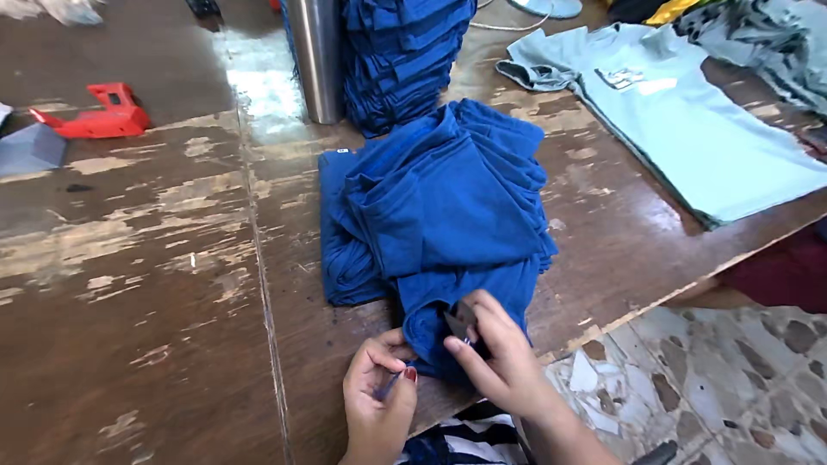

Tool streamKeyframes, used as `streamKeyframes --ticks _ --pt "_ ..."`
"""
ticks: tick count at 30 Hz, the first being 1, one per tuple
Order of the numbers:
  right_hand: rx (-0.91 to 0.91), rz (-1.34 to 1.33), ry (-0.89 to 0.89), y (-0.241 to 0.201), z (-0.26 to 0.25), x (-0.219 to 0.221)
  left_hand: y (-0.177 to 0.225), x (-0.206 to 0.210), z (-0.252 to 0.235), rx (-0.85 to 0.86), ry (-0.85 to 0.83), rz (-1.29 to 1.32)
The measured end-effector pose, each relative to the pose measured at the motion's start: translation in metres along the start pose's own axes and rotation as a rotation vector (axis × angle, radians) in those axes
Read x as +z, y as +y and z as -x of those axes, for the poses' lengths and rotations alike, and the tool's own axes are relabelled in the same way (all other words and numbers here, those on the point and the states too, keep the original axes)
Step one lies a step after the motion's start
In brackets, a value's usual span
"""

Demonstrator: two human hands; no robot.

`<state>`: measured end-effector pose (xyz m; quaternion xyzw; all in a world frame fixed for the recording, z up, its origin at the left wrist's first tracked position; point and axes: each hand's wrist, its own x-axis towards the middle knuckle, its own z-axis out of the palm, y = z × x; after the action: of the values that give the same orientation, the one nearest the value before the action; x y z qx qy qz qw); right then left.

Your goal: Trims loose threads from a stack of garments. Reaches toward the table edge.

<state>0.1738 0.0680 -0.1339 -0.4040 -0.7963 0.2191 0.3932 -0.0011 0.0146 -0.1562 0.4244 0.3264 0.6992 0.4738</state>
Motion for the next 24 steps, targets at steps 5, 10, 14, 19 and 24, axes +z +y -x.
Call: streamKeyframes --ticks 5,10,14,19,24 --pt "0.032 0.120 0.084 0.018 -0.008 0.001 0.006 0.007 -0.002 0.040 0.096 -0.173" --pt "-0.152 -0.460 0.243 0.019 0.003 -0.020 0.022 -0.019 -0.008 0.318 -0.128 -0.660" --pt "-0.061 -0.147 -0.001 0.023 0.018 -0.036 0.030 -0.029 -0.011 0.238 -0.343 -0.832" --pt "-0.069 0.235 -0.308 0.018 0.024 -0.026 0.020 -0.023 -0.008 0.152 -0.286 -0.817" --pt "-0.123 0.443 -0.289 0.013 0.026 -0.017 0.016 -0.017 -0.005 0.101 -0.252 -0.786"
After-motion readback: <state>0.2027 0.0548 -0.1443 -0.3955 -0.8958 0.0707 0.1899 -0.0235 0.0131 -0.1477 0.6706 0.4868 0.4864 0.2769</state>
